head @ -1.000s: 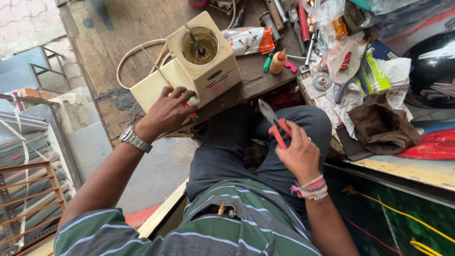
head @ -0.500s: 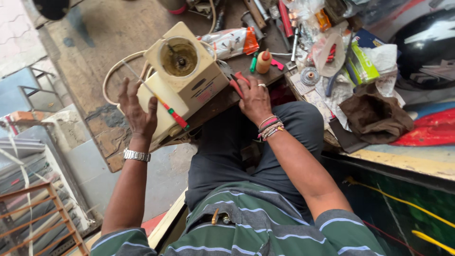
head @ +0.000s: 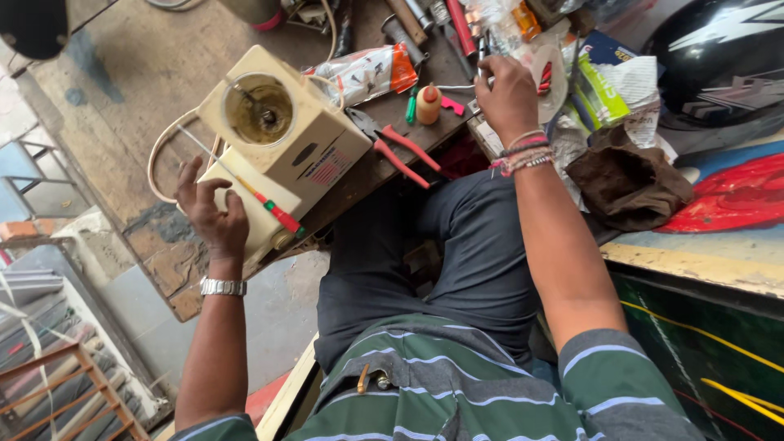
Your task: The person sits at a cluttered workbench and uses a screwdriver and pliers to adjust and manipulate components inside a small beige appliance. They repeatedly insert the screwdriver into the central opening, use pliers to grip internal parts, and switch between tools to continue the repair.
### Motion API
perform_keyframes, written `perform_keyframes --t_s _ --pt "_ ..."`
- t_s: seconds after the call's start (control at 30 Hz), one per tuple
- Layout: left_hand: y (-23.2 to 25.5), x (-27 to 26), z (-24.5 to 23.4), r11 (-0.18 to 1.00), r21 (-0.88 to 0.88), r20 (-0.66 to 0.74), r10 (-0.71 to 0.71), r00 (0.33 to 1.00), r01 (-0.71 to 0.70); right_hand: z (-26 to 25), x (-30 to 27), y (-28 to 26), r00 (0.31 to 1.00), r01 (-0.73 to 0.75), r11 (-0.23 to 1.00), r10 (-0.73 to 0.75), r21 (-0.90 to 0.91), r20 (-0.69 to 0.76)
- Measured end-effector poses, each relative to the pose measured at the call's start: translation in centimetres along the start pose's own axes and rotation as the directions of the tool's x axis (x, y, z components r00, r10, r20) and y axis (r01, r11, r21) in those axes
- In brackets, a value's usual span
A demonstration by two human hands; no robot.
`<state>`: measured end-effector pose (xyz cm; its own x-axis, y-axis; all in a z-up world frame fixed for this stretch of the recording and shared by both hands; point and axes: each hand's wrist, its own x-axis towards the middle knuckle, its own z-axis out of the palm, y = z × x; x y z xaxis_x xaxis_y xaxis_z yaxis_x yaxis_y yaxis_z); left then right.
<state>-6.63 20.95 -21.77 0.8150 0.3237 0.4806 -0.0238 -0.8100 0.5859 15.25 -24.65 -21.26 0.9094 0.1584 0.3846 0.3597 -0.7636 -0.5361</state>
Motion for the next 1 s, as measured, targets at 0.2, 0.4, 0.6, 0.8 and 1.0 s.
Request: perform_keyframes --t_s 0.2,0.4,0.6,0.8,1.0 --pt "-1.1 0.2 0.3 0.999 -0.033 -0.042 -0.014 0.999 0.013 1.6 -0.8 -1.0 0.998 0.055 0.992 -0.053 0.115 -0.021" --pt "-0.8 0.4 0.2 1.0 -0.008 -0.037 -0.017 0.999 0.017 1.2 -0.8 -1.2 0.998 0.056 0.992 -0.055 0.116 -0.014" --pt "-0.7 0.4 0.2 0.999 -0.021 -0.05 -0.038 0.998 0.037 1.5 -1.0 -1.8 0.997 0.068 0.995 -0.07 0.074 0.018" --pt "-0.5 0.4 0.1 0.999 -0.009 -0.039 -0.042 0.998 0.042 1.4 -0.9 -1.9 0.998 0.052 0.997 -0.054 0.061 0.031" --pt "0.0 0.6 0.0 0.998 0.004 -0.025 -0.057 0.998 0.057 1.3 -1.1 -2.0 0.998 0.045 0.996 -0.048 0.074 0.04"
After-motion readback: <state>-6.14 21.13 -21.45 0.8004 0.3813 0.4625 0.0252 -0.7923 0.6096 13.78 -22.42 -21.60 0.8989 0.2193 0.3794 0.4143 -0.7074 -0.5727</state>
